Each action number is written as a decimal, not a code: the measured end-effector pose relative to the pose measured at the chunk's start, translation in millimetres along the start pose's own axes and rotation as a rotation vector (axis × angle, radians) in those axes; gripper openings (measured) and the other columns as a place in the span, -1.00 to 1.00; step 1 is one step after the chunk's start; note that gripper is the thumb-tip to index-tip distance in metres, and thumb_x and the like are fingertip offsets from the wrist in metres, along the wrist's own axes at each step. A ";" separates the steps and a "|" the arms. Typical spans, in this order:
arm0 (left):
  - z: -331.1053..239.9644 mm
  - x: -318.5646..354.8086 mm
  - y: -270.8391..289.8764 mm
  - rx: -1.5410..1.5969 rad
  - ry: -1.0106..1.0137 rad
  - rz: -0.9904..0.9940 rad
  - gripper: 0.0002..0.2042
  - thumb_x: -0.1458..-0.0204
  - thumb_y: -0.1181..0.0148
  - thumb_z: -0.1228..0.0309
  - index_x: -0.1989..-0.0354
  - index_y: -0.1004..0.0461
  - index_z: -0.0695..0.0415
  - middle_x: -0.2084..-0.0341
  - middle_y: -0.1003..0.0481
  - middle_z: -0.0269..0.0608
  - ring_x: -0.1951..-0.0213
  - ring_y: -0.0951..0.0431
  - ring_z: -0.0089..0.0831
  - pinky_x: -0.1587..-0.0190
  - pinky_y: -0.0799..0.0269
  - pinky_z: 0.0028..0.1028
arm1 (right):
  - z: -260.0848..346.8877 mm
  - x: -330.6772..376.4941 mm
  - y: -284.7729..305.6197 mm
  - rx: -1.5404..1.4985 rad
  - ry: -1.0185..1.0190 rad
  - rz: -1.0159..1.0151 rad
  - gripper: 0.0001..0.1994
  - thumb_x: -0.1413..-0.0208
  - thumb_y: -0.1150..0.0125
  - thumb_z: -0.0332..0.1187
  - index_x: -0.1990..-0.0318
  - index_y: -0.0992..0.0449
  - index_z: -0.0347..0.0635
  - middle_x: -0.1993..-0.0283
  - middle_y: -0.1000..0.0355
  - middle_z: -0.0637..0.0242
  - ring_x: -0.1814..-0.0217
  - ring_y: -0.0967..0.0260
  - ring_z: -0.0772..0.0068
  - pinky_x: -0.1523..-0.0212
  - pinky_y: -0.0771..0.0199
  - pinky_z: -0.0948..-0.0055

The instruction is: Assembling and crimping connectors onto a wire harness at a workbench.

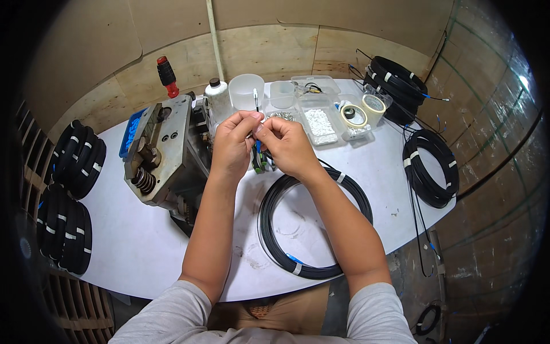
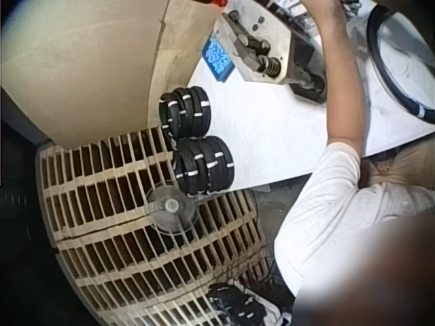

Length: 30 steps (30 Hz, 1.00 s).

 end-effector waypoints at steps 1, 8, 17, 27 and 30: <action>0.0 0.2 0.0 0.000 0.001 0.000 -0.91 -0.12 -0.21 0.48 0.30 -0.51 0.25 0.46 -0.47 -0.34 0.40 -0.41 -0.60 0.35 -0.33 -0.54 | -0.2 0.1 0.0 0.006 0.002 0.000 -0.75 -0.26 -0.17 -0.28 0.44 -0.48 -0.21 0.47 -0.45 0.48 0.44 -0.29 0.72 0.41 -0.29 0.63; 1.7 -0.1 -0.4 0.010 0.028 -0.004 -0.91 -0.12 -0.21 0.47 0.30 -0.51 0.24 0.48 -0.46 -0.33 0.42 -0.41 -0.59 0.37 -0.33 -0.53 | -1.4 0.1 1.2 0.034 0.003 0.002 -0.75 -0.26 -0.17 -0.28 0.44 -0.49 -0.20 0.48 -0.43 0.49 0.46 -0.25 0.73 0.43 -0.26 0.63; 3.2 -3.5 7.6 0.024 -0.013 -0.045 -0.92 -0.12 -0.18 0.47 0.29 -0.52 0.22 0.46 -0.49 -0.32 0.42 -0.44 -0.59 0.38 -0.35 -0.54 | -2.9 -4.4 -4.1 0.033 0.053 0.004 -0.79 -0.26 -0.15 -0.33 0.41 -0.49 -0.23 0.48 -0.44 0.46 0.45 -0.28 0.71 0.44 -0.27 0.62; -22.0 16.0 -14.0 -0.229 -0.238 -0.122 -0.83 -0.17 -0.20 0.40 0.15 -0.51 0.22 0.37 -0.50 -0.41 0.33 -0.41 -0.71 0.24 -0.33 -0.65 | 4.3 0.4 4.1 -0.007 0.088 -0.069 -0.79 -0.30 -0.12 -0.34 0.35 -0.49 -0.26 0.45 -0.41 0.45 0.45 -0.29 0.67 0.40 -0.32 0.62; -35.3 30.1 -21.3 -0.217 -0.253 -0.088 -0.84 -0.20 -0.16 0.42 0.15 -0.49 0.26 0.35 -0.51 -0.35 0.30 -0.45 -0.68 0.20 -0.39 -0.61 | 4.3 -0.1 6.3 -0.002 0.097 -0.049 -0.77 -0.31 -0.12 -0.30 0.35 -0.49 -0.26 0.43 -0.41 0.46 0.40 -0.32 0.67 0.35 -0.33 0.63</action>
Point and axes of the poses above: each hand's wrist, its own x-axis away from the middle knuckle, its own y-axis out of the back of the hand, z = x × y, the point moved 4 cm from there along -x, towards the middle knuckle
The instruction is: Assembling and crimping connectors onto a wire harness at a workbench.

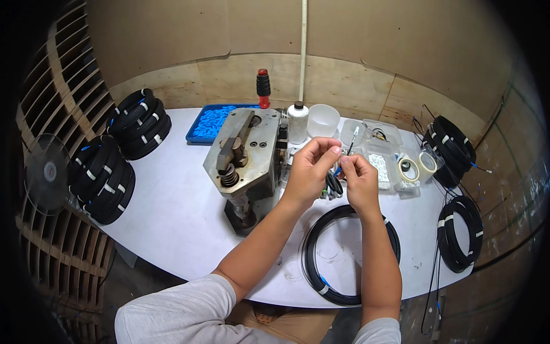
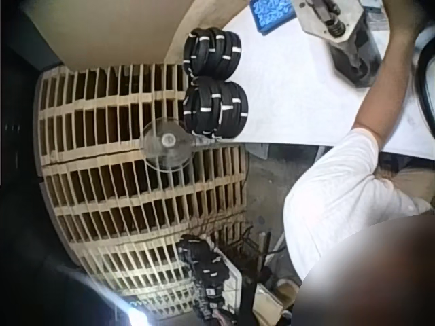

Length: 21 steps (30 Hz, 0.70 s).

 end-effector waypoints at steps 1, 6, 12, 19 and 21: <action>-4.8 4.1 0.3 -0.001 -0.003 -0.010 -0.84 -0.20 -0.16 0.42 0.15 -0.49 0.26 0.35 -0.51 -0.35 0.30 -0.45 -0.68 0.20 -0.39 -0.61 | 2.1 -0.2 -0.9 -0.001 -0.002 0.010 -0.77 -0.31 -0.12 -0.30 0.35 -0.49 -0.26 0.43 -0.41 0.46 0.40 -0.32 0.67 0.35 -0.33 0.63; -41.1 19.6 0.9 0.025 -0.063 0.046 -0.84 -0.21 -0.15 0.42 0.16 -0.48 0.27 0.36 -0.51 -0.33 0.32 -0.46 -0.66 0.25 -0.45 -0.57 | 0.7 -1.8 -6.8 0.057 0.014 0.015 -0.76 -0.31 -0.12 -0.26 0.35 -0.50 -0.24 0.43 -0.42 0.47 0.37 -0.32 0.67 0.32 -0.33 0.63; -136.7 22.0 15.4 -0.032 -0.194 0.086 -0.83 -0.21 -0.14 0.38 0.17 -0.51 0.23 0.39 -0.51 -0.35 0.33 -0.46 -0.66 0.22 -0.38 -0.60 | -18.4 3.8 -14.3 0.200 -0.004 -0.012 -0.75 -0.32 -0.11 -0.26 0.34 -0.49 -0.25 0.46 -0.34 0.55 0.42 -0.16 0.73 0.37 -0.18 0.65; -215.2 -12.6 98.0 -0.115 -0.313 0.012 -0.84 -0.18 -0.17 0.34 0.26 -0.56 0.18 0.44 -0.51 -0.39 0.35 -0.48 -0.64 0.23 -0.38 -0.57 | -11.4 46.8 -35.2 0.314 -0.029 -0.045 -0.78 -0.32 -0.09 -0.30 0.31 -0.49 -0.26 0.43 -0.36 0.52 0.40 -0.18 0.72 0.35 -0.19 0.65; -218.2 -24.6 133.5 -0.221 -0.334 -0.066 -0.84 -0.17 -0.18 0.33 0.28 -0.57 0.16 0.46 -0.51 -0.40 0.36 -0.47 -0.65 0.26 -0.37 -0.60 | -12.7 57.1 -39.0 0.318 -0.033 -0.055 -0.78 -0.32 -0.09 -0.30 0.30 -0.48 -0.27 0.39 -0.41 0.48 0.36 -0.26 0.69 0.29 -0.26 0.64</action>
Point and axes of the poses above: each hand's wrist, its own x-axis away from the middle knuckle, its own y-axis out of the back of the hand, z = x × y, the point moved 4 cm from there along -x, towards the middle knuckle
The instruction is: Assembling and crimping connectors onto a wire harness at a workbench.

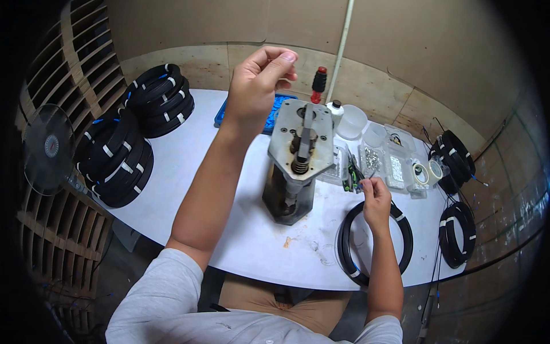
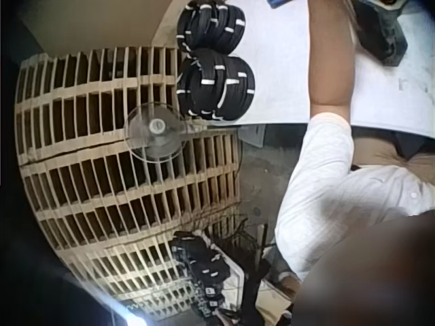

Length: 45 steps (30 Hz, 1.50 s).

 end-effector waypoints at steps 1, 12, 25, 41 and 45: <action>11.9 -6.7 14.2 0.009 0.004 -0.008 -0.84 -0.17 -0.18 0.33 0.28 -0.57 0.16 0.46 -0.51 -0.40 0.36 -0.47 -0.65 0.26 -0.37 -0.60 | -3.5 4.5 1.3 0.005 -0.003 -0.037 -0.78 -0.33 -0.08 -0.30 0.30 -0.48 -0.28 0.37 -0.43 0.45 0.33 -0.29 0.67 0.26 -0.28 0.63; 222.4 -31.5 191.6 -0.602 0.289 -0.227 -0.84 0.00 -0.28 0.36 0.32 -0.62 0.19 0.41 -0.63 -0.18 0.35 -0.61 -0.45 0.23 -0.49 -0.45 | -21.3 26.2 -37.4 -0.022 -0.029 -0.108 -0.79 -0.34 -0.07 -0.32 0.30 -0.42 -0.28 0.25 -0.46 0.33 0.25 -0.36 0.56 0.15 -0.41 0.52; 328.6 -54.4 224.3 -1.272 0.417 0.089 -0.77 -0.04 -0.27 0.29 0.18 -0.65 0.09 0.22 -0.61 0.01 0.10 -0.59 -0.07 -0.01 -0.49 -0.19 | -48.9 37.4 -42.8 0.150 -0.068 -0.138 -0.72 -0.14 -0.07 -0.55 -0.01 -0.48 -0.37 0.09 -0.52 0.31 0.06 -0.43 0.51 -0.01 -0.38 0.49; 337.9 -48.5 221.0 -1.352 0.445 0.108 -0.81 -0.04 -0.23 0.36 0.31 -0.64 0.24 0.21 -0.58 0.11 0.10 -0.59 0.01 0.01 -0.50 -0.14 | -74.2 51.9 -22.6 0.345 -0.232 -0.122 -0.81 -0.13 -0.25 -0.42 0.14 -0.51 -0.31 0.28 -0.46 0.40 0.29 -0.36 0.50 0.30 -0.38 0.48; 331.1 -52.0 215.0 -1.318 0.456 0.094 -0.79 -0.05 -0.24 0.33 0.30 -0.63 0.24 0.20 -0.58 0.10 0.08 -0.58 0.01 0.00 -0.50 -0.15 | -72.6 56.2 -14.7 0.321 -0.210 -0.145 -0.82 -0.12 -0.25 -0.36 0.21 -0.52 -0.29 0.33 -0.46 0.40 0.35 -0.35 0.50 0.36 -0.36 0.46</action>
Point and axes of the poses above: each hand's wrist, its own x-axis away from the middle knuckle, its own y-axis out of the back of the hand, z = x × y, the point moved 4 cm from there along -x, towards the middle knuckle
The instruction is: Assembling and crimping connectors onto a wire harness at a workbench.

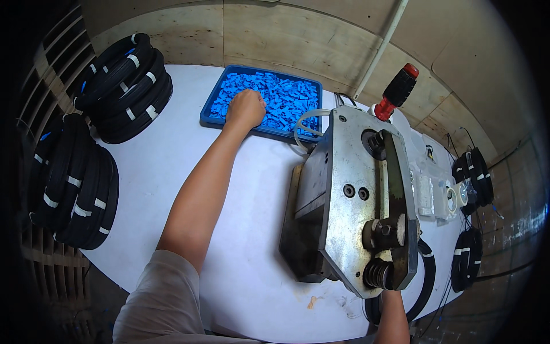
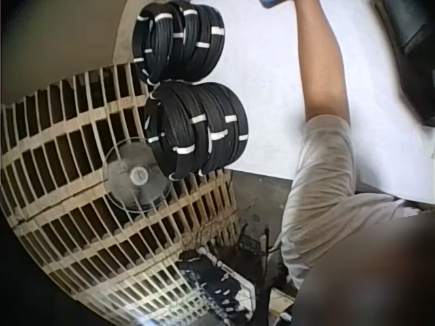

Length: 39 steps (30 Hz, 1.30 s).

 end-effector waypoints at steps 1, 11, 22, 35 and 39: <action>4.0 1.2 -0.5 -0.008 0.008 0.003 -0.79 -0.05 -0.24 0.33 0.30 -0.63 0.24 0.20 -0.58 0.10 0.08 -0.58 0.01 0.00 -0.50 -0.15 | -5.3 -1.3 -2.7 0.003 0.014 0.007 -0.85 -0.11 -0.24 -0.39 0.23 -0.53 -0.28 0.33 -0.46 0.39 0.36 -0.36 0.49 0.36 -0.37 0.45; -0.3 -5.1 -8.7 0.017 -0.019 0.008 -0.83 -0.04 -0.25 0.33 0.32 -0.64 0.16 0.21 -0.59 0.04 0.11 -0.58 0.00 0.04 -0.50 -0.15 | -114.3 -0.6 20.3 -0.976 -0.246 0.185 -0.41 -0.36 0.20 0.06 -0.35 -0.17 -0.17 -0.30 -0.26 0.18 -0.32 -0.24 0.21 -0.37 -0.20 0.13; -21.4 19.8 23.2 0.455 -0.231 -0.255 -0.87 -0.05 -0.27 0.43 0.31 -0.54 0.24 0.36 -0.60 0.03 0.27 -0.61 -0.08 0.21 -0.50 -0.25 | 39.4 -10.9 -26.7 -0.206 0.136 0.019 -0.83 -0.31 -0.10 -0.35 0.32 -0.45 -0.23 0.48 -0.40 0.48 0.48 -0.27 0.73 0.45 -0.27 0.65; -130.4 103.6 136.1 1.288 -0.211 -0.238 -0.86 -0.16 -0.21 0.48 0.21 -0.55 0.32 0.32 -0.60 -0.14 0.28 -0.65 -0.46 0.30 -0.56 -0.56 | 43.3 -14.4 -22.7 -0.140 0.237 -0.024 -0.86 -0.18 -0.20 -0.39 0.32 -0.53 -0.30 0.47 -0.48 0.24 0.45 -0.43 0.49 0.37 -0.43 0.47; -167.8 151.6 172.2 1.298 -0.253 -0.141 -0.82 -0.16 -0.22 0.49 0.13 -0.53 0.33 0.28 -0.58 -0.13 0.22 -0.63 -0.44 0.21 -0.57 -0.57 | 51.4 -12.9 -13.7 -0.120 0.220 -0.027 -0.80 -0.18 -0.24 -0.29 0.30 -0.55 -0.28 0.39 -0.54 0.19 0.36 -0.49 0.39 0.28 -0.47 0.41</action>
Point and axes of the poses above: each hand's wrist, its own x-axis away from the middle knuckle, its own y-axis out of the back of the hand, z = x × y, the point moved 4 cm from there along -x, towards the middle knuckle
